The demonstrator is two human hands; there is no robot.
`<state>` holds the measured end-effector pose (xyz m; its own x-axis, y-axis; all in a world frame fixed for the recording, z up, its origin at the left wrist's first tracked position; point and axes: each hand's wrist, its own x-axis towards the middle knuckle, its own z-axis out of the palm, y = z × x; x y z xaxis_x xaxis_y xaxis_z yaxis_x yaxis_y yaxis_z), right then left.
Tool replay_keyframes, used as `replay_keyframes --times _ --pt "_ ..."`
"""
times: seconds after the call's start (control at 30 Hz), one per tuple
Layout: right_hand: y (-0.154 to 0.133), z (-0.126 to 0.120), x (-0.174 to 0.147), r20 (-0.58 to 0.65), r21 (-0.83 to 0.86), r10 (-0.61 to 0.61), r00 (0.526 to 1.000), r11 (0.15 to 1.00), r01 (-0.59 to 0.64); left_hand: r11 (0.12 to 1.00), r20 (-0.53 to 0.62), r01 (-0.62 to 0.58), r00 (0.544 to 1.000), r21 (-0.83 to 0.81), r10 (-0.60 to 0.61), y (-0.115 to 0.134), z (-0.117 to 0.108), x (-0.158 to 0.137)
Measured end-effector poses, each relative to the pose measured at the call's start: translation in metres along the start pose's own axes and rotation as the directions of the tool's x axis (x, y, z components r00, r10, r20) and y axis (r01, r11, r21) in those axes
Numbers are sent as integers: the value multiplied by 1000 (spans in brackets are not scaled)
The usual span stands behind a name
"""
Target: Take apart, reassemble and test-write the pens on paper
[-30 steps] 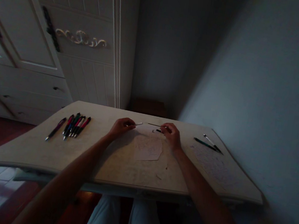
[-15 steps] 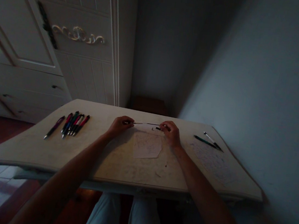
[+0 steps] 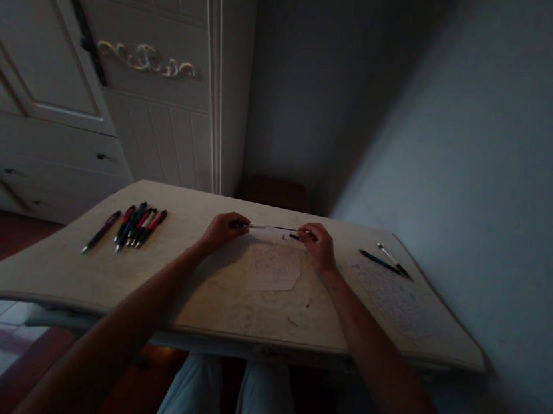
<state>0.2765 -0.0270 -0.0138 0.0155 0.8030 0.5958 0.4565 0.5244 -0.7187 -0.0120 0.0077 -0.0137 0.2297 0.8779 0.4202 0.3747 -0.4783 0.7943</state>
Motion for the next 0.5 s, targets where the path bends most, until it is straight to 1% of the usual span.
replay_keyframes --times 0.13,0.27,0.37,0.5 --pt "-1 1 0 -3 5 -3 1000 1000 3 1000 15 -17 1000 15 16 3 0 0" --pt "-2 0 0 -1 16 2 1000 1000 -2 999 6 -20 1000 35 20 5 -1 -1" --pt "-2 0 0 -6 19 -12 1000 1000 12 1000 -4 -3 1000 20 3 7 -1 -2" --pt "-3 1 0 13 14 -16 1000 1000 16 1000 11 -3 1000 -6 4 8 0 -3"
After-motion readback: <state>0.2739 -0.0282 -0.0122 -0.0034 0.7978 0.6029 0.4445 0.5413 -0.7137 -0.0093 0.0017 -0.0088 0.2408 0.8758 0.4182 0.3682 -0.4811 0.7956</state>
